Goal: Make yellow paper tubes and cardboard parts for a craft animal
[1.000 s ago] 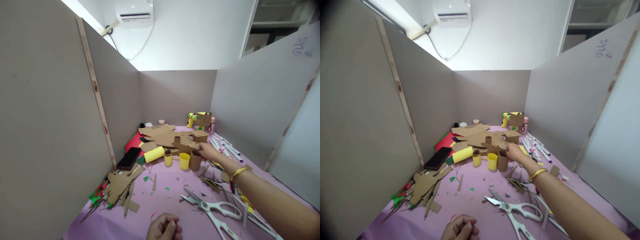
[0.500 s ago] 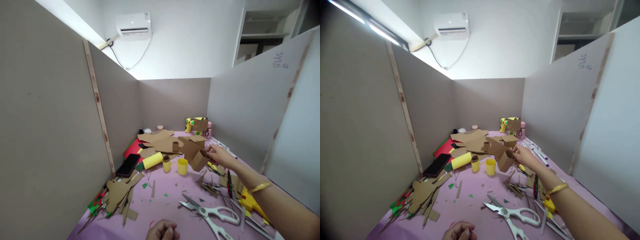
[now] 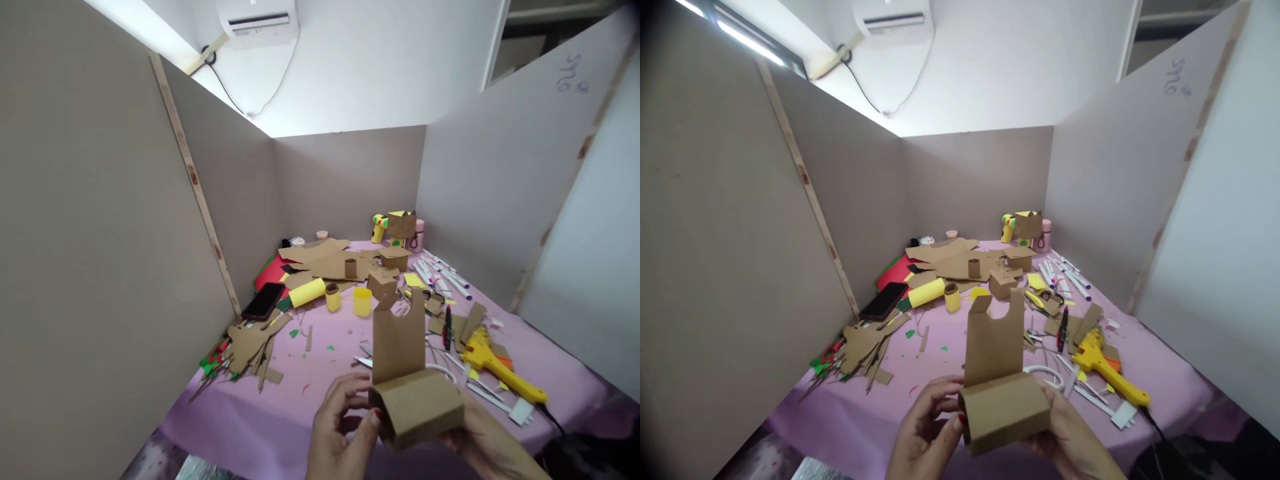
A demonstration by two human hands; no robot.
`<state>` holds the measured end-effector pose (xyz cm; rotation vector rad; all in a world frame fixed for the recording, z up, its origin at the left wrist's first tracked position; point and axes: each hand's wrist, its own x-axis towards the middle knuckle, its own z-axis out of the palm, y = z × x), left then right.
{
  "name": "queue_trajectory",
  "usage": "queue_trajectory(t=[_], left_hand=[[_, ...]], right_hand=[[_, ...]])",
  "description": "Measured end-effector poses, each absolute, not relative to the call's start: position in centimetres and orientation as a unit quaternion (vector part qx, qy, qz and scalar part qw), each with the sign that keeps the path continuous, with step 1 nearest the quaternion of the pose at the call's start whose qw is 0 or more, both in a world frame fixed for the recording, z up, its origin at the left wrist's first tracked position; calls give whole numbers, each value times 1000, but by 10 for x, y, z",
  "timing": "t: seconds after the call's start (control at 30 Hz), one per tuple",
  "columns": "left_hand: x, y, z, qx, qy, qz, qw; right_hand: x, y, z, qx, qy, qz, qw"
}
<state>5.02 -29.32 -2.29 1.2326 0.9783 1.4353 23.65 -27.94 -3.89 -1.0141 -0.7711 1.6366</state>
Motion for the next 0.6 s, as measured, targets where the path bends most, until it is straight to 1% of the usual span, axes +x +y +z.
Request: queue_trajectory(t=[0.2, 0.27, 0.5, 0.6], left_hand=[[41, -292, -27, 426, 448, 553, 558], [38, -289, -26, 394, 473, 546, 568], [32, -291, -30, 380, 483, 571, 544], [28, -296, -34, 398, 463, 597, 520]], right_hand=[[232, -289, -38, -424, -368, 650, 512], [231, -291, -40, -413, -381, 655, 505], [223, -298, -42, -401, -422, 660, 476], [219, -301, -39, -364, -432, 673, 477]])
